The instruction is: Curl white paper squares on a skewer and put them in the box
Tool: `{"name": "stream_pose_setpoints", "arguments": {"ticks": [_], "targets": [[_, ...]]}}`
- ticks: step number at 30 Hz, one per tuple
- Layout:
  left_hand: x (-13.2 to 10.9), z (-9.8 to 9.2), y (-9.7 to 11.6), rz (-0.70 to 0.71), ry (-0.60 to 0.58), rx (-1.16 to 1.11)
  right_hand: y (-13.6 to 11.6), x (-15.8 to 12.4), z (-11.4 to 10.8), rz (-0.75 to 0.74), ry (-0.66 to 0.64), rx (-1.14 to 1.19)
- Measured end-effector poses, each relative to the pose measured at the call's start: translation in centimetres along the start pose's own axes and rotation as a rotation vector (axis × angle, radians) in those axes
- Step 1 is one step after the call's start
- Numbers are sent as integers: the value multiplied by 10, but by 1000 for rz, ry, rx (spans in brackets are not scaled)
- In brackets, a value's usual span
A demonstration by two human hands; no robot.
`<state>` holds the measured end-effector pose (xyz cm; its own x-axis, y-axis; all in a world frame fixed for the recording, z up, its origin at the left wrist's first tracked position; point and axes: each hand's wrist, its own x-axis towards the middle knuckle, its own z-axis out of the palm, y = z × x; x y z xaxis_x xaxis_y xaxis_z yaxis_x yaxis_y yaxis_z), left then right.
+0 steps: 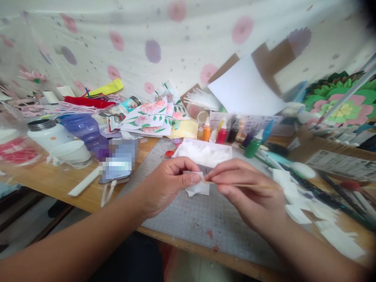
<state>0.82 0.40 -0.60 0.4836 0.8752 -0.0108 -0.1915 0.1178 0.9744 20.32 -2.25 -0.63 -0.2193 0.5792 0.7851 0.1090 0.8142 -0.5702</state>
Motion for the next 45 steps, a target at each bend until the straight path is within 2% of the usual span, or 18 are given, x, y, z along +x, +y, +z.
{"name": "stream_pose_setpoints", "arguments": {"ticks": [4,7,28,45], "targets": [[-1,2,2,0,-64,-42,1,-1,-1,21,55,73],[-1,2,3,-1,-90,-35,1,-1,-1,18,47,56],[-2,1,0,-75,-99,-43,-3,1,-3,-2,-45,-7],[-3,2,2,-105,-96,-52,-3,0,-2,5,-43,6]]}}
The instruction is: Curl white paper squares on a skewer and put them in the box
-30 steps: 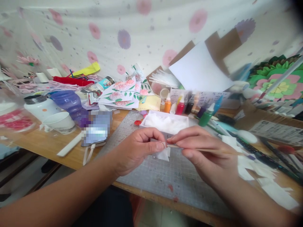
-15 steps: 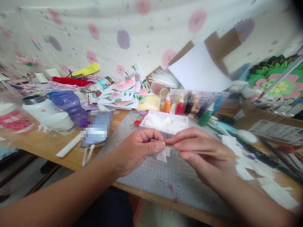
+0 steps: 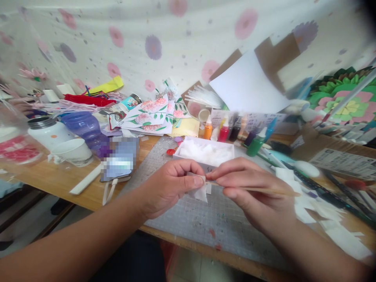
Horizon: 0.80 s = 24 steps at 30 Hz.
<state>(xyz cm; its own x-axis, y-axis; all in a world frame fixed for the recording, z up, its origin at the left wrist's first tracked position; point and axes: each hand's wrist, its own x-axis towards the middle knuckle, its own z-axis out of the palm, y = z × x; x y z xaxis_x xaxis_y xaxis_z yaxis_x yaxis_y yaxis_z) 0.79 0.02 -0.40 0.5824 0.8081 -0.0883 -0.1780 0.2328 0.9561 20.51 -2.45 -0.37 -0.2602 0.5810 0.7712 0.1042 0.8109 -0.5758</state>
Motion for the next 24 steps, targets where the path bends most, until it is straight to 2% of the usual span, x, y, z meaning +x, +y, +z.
{"name": "stream_pose_setpoints", "arguments": {"ticks": [19,24], "targets": [[0,-2,-2,4,-32,-31,2,-1,-1,-29,-23,-12],[2,-3,-2,36,2,45,1,-1,-1,-35,-16,-42]]}}
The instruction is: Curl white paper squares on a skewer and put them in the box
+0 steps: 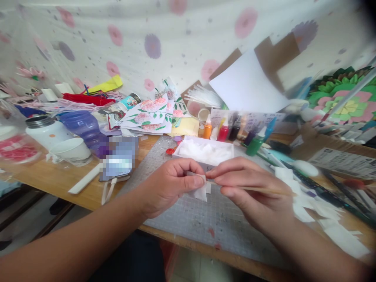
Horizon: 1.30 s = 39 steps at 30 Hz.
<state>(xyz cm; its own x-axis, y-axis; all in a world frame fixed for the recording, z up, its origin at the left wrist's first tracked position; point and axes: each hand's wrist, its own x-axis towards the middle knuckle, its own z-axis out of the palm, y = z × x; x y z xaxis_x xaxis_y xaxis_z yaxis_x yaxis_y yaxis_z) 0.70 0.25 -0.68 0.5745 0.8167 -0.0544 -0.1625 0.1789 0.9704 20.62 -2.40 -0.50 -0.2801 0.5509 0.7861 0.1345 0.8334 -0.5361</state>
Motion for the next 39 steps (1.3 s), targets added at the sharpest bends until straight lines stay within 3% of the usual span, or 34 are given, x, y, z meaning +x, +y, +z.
{"name": "stream_pose_setpoints", "arguments": {"ticks": [17,19,23,25,28,31,35,37,39], "targets": [[-1,1,2,110,97,275,-1,2,3,-2,36,-62],[0,2,4,214,139,373,-1,1,3,3,46,-78],[-4,4,8,563,350,703,0,-1,3,-1,72,-99],[-7,6,10,574,335,839,0,-2,4,-10,71,-92],[-10,12,13,485,241,915,-1,-3,4,-18,61,-89],[-11,17,14,465,279,948,-2,-3,4,-20,66,-107],[-17,20,15,636,467,1038,-1,-3,5,-17,84,-144],[-20,22,15,717,436,1082,-1,-3,5,-15,104,-154],[-22,23,15,709,345,1123,0,-3,5,-16,123,-153]]}}
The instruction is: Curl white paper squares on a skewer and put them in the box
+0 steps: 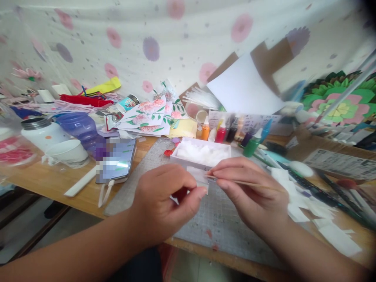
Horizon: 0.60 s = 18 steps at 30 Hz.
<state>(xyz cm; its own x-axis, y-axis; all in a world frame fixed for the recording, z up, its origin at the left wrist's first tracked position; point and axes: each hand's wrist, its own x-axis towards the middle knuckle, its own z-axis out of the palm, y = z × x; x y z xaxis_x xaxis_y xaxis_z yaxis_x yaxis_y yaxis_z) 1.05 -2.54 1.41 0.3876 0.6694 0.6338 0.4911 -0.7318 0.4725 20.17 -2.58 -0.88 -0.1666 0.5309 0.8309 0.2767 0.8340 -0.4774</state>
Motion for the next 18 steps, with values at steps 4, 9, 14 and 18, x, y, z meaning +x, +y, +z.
{"name": "stream_pose_setpoints", "arguments": {"ticks": [4,9,14,18], "targets": [[4,3,-1,-183,-109,-45,-1,0,0,6,-5,4],[10,6,0,-362,-174,-173,-4,2,0,-13,-46,-18],[9,7,0,-419,-188,-176,-5,3,0,-24,-65,-43],[9,9,-3,-453,-195,-176,-5,3,-1,-53,-93,-75]]}}
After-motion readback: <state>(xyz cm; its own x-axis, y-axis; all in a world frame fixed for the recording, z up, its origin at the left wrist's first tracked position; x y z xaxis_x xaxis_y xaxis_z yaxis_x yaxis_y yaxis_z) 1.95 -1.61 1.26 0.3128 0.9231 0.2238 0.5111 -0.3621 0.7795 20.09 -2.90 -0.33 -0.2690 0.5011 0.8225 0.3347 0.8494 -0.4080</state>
